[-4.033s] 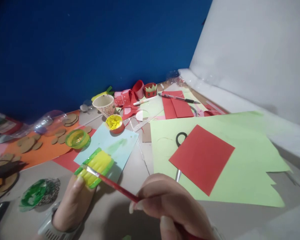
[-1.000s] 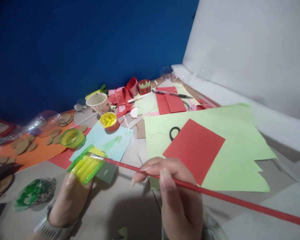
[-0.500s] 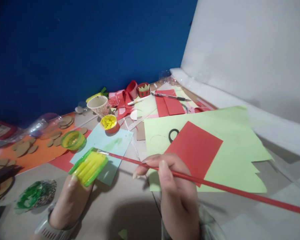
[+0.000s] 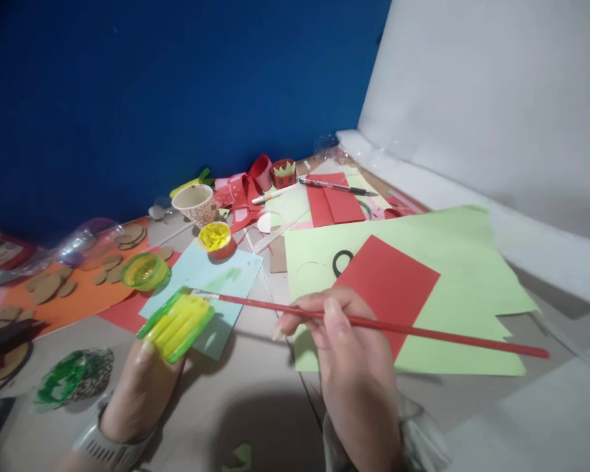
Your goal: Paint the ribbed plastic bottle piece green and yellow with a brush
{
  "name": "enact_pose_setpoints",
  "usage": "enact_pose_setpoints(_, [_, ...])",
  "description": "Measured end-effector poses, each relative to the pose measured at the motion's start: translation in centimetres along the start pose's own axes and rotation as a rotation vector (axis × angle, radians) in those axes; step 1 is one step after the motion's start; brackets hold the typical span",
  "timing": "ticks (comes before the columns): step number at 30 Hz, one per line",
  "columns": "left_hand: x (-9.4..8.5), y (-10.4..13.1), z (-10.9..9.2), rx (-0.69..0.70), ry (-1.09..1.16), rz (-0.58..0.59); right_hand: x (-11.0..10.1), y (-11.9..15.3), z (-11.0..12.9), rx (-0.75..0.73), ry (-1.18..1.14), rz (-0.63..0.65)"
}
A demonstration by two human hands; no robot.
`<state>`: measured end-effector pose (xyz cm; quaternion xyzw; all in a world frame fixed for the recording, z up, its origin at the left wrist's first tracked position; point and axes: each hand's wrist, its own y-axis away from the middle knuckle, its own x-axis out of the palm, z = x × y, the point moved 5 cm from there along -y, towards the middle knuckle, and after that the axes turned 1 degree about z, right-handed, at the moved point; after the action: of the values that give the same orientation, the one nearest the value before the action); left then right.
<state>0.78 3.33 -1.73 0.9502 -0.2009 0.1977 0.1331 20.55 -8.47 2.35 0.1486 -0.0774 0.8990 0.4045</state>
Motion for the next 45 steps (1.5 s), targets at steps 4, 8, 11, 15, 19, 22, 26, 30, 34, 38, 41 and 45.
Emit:
enact_pose_setpoints(4, [-0.2, 0.2, 0.1, 0.002, -0.021, 0.001, 0.9, 0.3, 0.3, -0.038, -0.025, 0.136])
enact_pose_setpoints(8, [-0.1, 0.2, -0.1, 0.005, -0.069, -0.011, 0.6, 0.1, 0.3, -0.058, 0.022, 0.071])
enact_pose_setpoints(11, [0.0, 0.2, -0.1, -0.016, -0.075, -0.027, 0.2, 0.1, 0.5, -0.083, -0.022, 0.016])
enact_pose_setpoints(15, [-0.1, 0.1, 0.0, -0.015, -0.061, -0.051, 0.6, 0.4, 0.5, -0.085, -0.043, 0.124])
enact_pose_setpoints(19, [0.0, 0.1, -0.1, 0.004, -0.055, -0.048, 0.3, 0.5, 0.4, -0.073, 0.042, 0.096])
enact_pose_setpoints(22, [-0.1, 0.2, -0.2, 0.004, -0.065, -0.052, 0.1, 0.4, 0.4, -0.077, 0.030, 0.030])
enact_pose_setpoints(26, [-0.3, 0.5, -0.2, 0.001, -0.088, -0.062, 0.2, 0.3, 0.2, -0.050, -0.004, 0.038])
enact_pose_setpoints(30, [-0.4, 0.5, -0.1, -0.005, -0.095, -0.060, 0.1, 0.2, -0.1, -0.012, 0.038, 0.014])
enact_pose_setpoints(34, [-0.4, 0.4, 0.1, 0.008, -0.066, -0.047, 0.2, 0.0, 0.1, -0.035, -0.011, 0.028])
enact_pose_setpoints(38, [-0.6, 0.5, 0.1, 0.034, -0.014, -0.034, 0.4, -0.2, 0.0, 0.002, -0.035, 0.061])
enact_pose_setpoints(41, [-0.8, 0.6, 0.2, 0.028, -0.018, -0.051, 0.2, -0.3, -0.1, 0.010, -0.012, 0.038])
enact_pose_setpoints(45, [-1.0, 0.6, 0.4, 0.031, -0.041, -0.047, 0.2, -0.4, -0.4, 0.037, -0.055, 0.056])
